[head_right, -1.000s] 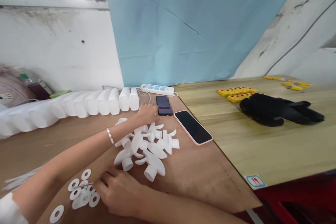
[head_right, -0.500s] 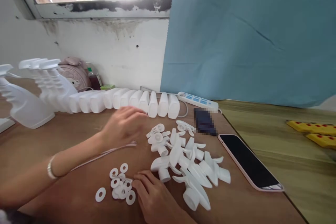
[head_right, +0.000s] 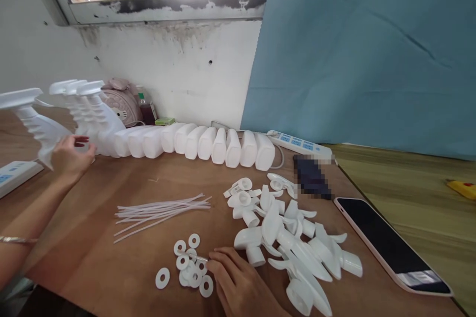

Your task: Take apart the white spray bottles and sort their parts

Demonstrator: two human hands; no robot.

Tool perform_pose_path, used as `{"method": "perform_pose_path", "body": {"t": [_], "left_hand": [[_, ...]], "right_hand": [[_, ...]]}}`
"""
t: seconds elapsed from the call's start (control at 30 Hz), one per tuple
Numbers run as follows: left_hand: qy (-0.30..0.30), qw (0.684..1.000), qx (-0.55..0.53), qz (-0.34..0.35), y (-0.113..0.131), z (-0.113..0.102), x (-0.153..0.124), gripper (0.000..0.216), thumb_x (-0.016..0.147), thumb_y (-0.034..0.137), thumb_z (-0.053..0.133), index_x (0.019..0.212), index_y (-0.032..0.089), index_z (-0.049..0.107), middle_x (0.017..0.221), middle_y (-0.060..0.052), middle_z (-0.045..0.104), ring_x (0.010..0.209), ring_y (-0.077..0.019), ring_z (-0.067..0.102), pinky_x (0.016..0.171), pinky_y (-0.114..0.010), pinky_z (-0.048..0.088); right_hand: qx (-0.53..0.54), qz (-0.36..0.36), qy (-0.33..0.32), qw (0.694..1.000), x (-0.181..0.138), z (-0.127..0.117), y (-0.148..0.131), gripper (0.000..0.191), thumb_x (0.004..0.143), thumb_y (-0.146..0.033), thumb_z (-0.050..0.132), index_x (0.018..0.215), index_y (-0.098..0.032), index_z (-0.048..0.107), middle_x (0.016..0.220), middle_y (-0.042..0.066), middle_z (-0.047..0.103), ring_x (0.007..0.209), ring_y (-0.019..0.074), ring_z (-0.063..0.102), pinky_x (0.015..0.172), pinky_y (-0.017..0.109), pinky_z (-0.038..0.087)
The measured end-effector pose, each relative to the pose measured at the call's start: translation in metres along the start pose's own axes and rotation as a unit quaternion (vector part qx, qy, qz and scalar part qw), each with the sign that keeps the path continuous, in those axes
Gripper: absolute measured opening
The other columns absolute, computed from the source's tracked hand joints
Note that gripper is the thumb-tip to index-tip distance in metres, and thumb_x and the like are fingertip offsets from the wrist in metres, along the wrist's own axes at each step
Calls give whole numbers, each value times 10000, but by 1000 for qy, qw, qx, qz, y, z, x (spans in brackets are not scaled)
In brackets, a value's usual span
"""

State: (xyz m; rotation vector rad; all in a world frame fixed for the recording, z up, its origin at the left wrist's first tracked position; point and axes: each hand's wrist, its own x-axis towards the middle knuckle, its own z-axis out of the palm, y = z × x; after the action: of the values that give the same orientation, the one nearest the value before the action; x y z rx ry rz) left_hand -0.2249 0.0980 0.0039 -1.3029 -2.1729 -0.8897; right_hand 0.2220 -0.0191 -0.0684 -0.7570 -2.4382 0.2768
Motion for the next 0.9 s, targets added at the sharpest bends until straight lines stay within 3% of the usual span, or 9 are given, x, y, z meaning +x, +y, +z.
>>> {"method": "perform_pose_path", "body": {"t": [0.23, 0.53, 0.9], "left_hand": [[-105, 991, 52, -60, 4, 10, 37, 478, 682, 556, 505, 850, 122, 612, 646, -17, 570, 589, -159, 444, 569, -266, 370], [-155, 986, 48, -35, -8, 14, 20, 480, 736, 553, 477, 950, 142, 599, 723, 6, 612, 626, -143, 464, 557, -218, 336], [-193, 980, 30, -28, -8, 24, 8, 591, 686, 643, 487, 964, 140, 626, 697, 15, 645, 605, -149, 510, 534, -215, 354]], "right_hand": [[-15, -11, 13, 1000, 2, 1, 0, 287, 818, -28, 341, 958, -177, 543, 920, 81, 653, 906, 172, 609, 780, 271, 540], [-7, -17, 4, 1000, 2, 0, 0, 307, 806, -10, 346, 993, -158, 539, 938, 89, 643, 931, 176, 592, 806, 281, 528], [-16, -13, 9, 1000, 3, 0, -1, 272, 829, -39, 345, 962, -163, 547, 910, 94, 647, 914, 180, 603, 789, 286, 535]]}}
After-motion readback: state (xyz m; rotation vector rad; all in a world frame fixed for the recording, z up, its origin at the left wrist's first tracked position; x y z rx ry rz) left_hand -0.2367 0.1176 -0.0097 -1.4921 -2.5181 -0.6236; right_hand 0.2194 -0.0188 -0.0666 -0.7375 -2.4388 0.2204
